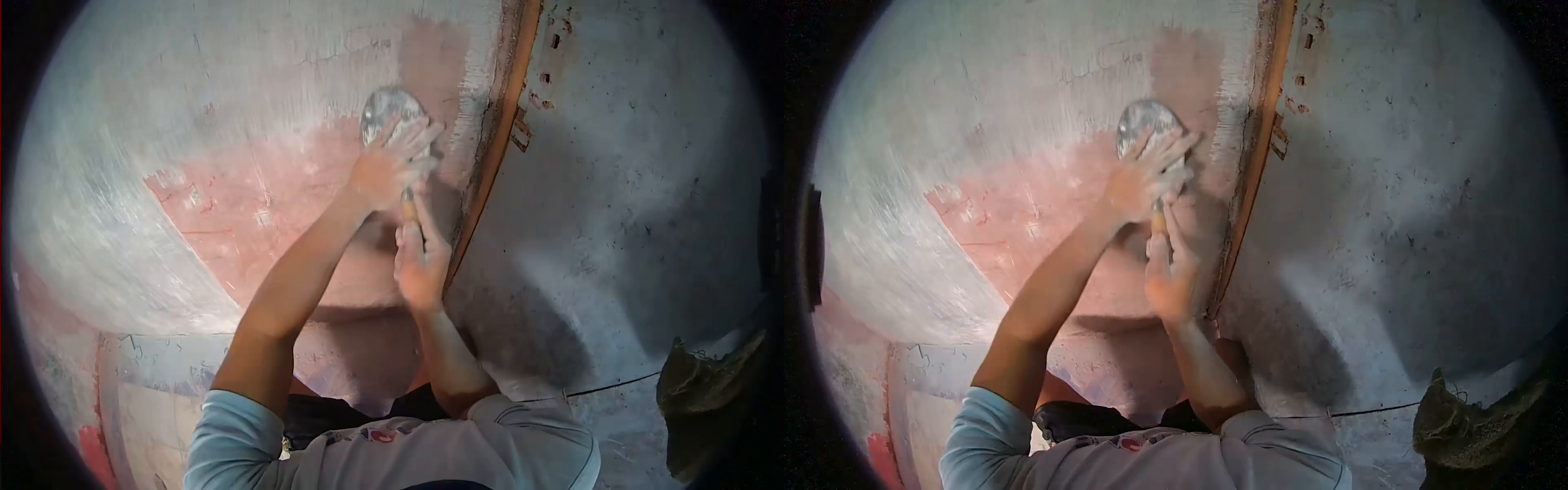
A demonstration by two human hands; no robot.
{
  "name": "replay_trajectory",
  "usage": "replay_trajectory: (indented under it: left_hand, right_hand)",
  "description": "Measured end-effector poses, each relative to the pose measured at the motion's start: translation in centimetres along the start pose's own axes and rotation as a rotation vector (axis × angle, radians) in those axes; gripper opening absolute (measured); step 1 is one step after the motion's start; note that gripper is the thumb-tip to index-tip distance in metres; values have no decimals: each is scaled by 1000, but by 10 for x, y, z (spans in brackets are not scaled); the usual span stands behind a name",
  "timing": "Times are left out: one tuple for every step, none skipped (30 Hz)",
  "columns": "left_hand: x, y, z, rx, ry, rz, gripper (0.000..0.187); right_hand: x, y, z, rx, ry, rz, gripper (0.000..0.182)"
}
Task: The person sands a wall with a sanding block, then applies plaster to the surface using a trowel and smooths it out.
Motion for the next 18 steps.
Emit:
replay_trajectory:
  left_hand:
    - [-4,8,-13,34,-2,-66,30]
    - [-9,11,-20,35,-2,-66,30]
    - [-9,11,-19,36,-16,-59,31]
    - [-10,9,-18,36,-32,-54,32]
    - [-8,2,-9,-1,50,-48,32]
    - [-1,-5,7,-8,47,1,33]
    - [8,-10,25,-16,46,49,33]
    - [15,-12,37,2,61,13,34]
    - [14,-11,37,2,64,9,34]
    - [13,-10,37,0,52,16,36]
    - [12,-7,33,1,35,20,37]
    - [-5,-4,17,-14,25,37,39]
    - [-7,4,2,-9,22,34,39]
    - [-10,13,-15,24,-53,-12,39]
    - [-10,18,-22,52,-124,-54,38]
    - [-9,18,-21,59,-128,-60,36]
    - [-8,13,-16,55,-132,-59,36]
    - [-5,6,-6,17,-57,-7,36]
  right_hand:
    - [2,5,-18,-27,-2,-28,49]
    - [3,10,-28,23,2,-72,49]
    - [0,6,-23,31,1,-68,49]
    - [-1,5,-18,-18,25,13,48]
    - [0,4,-12,-71,46,90,48]
    - [1,-3,12,42,-2,-41,47]
    - [-3,-14,30,15,16,-42,47]
    - [-7,-32,41,-13,32,-44,47]
    - [-6,-47,42,-99,30,-81,48]
    - [-3,-43,40,-99,31,-83,48]
    - [1,-33,31,-125,32,-46,47]
    - [7,-22,19,-153,34,-9,47]
    - [9,-12,3,-105,18,-56,47]
    - [12,-3,-12,-112,15,-58,47]
    - [11,-3,-20,-102,29,-17,47]
    - [10,-3,-23,-90,46,26,46]
    - [10,-3,-16,-15,58,0,46]
    - [6,-13,-3,-27,38,-32,45]
Point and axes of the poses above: each hand's wrist, its own z-axis towards the middle knuckle, its own x-axis out of the back of the hand, y = z × x, the point moved 5 cm from there along z, towards the middle knuckle, and after that the axes turned 9 degrees about x, right-handed, at the moved point
